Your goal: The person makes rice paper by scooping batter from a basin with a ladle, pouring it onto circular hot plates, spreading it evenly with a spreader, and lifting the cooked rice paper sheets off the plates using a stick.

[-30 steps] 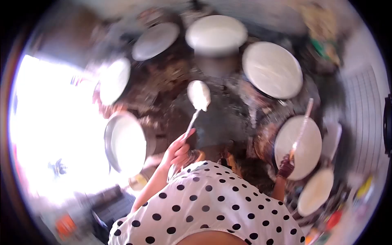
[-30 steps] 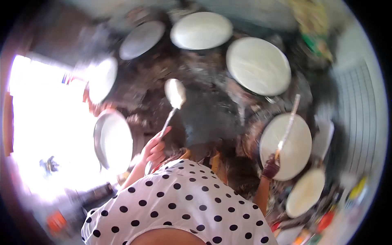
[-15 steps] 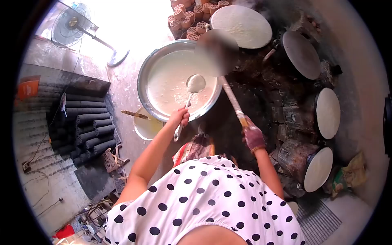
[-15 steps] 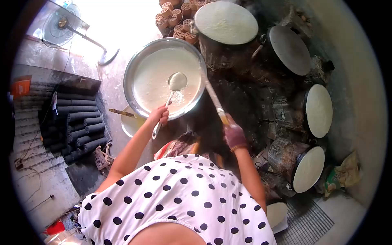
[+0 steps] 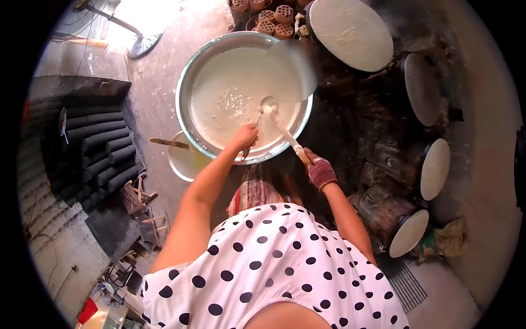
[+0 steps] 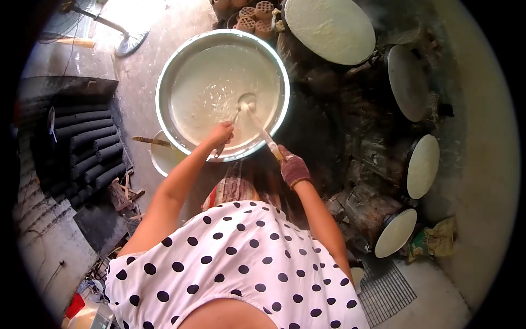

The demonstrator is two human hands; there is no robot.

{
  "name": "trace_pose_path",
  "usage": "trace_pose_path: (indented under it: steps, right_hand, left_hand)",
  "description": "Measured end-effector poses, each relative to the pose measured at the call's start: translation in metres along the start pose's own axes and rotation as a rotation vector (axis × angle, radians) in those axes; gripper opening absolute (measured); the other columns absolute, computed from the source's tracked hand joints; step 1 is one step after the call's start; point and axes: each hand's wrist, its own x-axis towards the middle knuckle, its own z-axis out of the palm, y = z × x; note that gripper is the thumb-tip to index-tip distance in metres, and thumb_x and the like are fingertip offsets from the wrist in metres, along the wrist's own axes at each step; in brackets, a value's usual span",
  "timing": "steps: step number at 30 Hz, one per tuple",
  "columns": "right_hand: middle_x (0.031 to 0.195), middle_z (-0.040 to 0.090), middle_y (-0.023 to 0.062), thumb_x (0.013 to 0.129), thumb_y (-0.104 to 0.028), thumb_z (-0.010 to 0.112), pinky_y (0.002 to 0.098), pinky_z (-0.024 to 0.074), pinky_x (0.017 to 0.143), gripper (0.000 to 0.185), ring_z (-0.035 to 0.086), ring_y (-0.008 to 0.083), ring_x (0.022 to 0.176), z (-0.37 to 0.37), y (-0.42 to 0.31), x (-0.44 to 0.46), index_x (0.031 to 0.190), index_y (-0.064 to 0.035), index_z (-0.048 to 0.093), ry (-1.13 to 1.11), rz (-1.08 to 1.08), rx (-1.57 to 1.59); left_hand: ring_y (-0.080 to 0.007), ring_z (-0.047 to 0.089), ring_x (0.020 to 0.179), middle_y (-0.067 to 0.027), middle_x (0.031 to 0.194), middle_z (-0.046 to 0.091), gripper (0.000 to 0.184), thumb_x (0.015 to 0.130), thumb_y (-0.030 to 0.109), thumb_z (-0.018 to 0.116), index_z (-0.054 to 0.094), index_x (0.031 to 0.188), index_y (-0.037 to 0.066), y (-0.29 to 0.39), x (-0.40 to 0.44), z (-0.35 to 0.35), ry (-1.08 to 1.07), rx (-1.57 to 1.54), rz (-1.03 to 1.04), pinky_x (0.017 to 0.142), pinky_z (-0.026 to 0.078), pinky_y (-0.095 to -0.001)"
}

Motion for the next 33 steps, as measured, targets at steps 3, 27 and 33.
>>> trace_pose_path:
  steps: [3, 27, 33]
  right_hand:
    - [0.077, 0.057, 0.0133, 0.089, -0.012, 0.051, 0.0361, 0.0442, 0.055, 0.048, 0.053, 0.0255, 0.063, 0.018, -0.004, -0.01, 0.135, -0.0261, 0.048, 0.049, 0.177, 0.509]
    - [0.092, 0.063, 0.012, 0.08, -0.016, 0.067, 0.0399, 0.0513, 0.074, 0.052, 0.061, 0.0315, 0.08, -0.092, -0.064, -0.064, 0.13, -0.023, 0.054, 0.799, -0.446, -0.165]
    - [0.089, 0.062, 0.0083, 0.082, -0.016, 0.067, 0.0372, 0.0517, 0.071, 0.045, 0.063, 0.0282, 0.079, -0.048, 0.038, -0.128, 0.125, -0.0207, 0.057, 0.911, -0.345, 0.216]
  left_hand:
    - [-0.0097, 0.042, 0.045, -0.0001, 0.061, 0.045, 0.015, 0.09, 0.009, 0.042, 0.049, 0.103, 0.006, -0.005, -0.003, 0.033, -0.087, -0.384, -0.096, 0.039, 0.035, -0.0253]
    - [-0.0017, 0.032, 0.04, 0.0079, 0.061, 0.035, 0.027, 0.098, 0.012, 0.04, 0.047, 0.124, 0.006, 0.19, -0.233, -0.037, -0.611, -0.915, 0.158, 0.035, 0.025, -0.0171]
    - [-0.0058, 0.028, 0.039, 0.0062, 0.059, 0.031, 0.036, 0.099, 0.014, 0.04, 0.042, 0.134, 0.011, 0.175, -0.24, 0.065, -0.341, -0.306, 0.298, 0.036, 0.024, -0.0199]
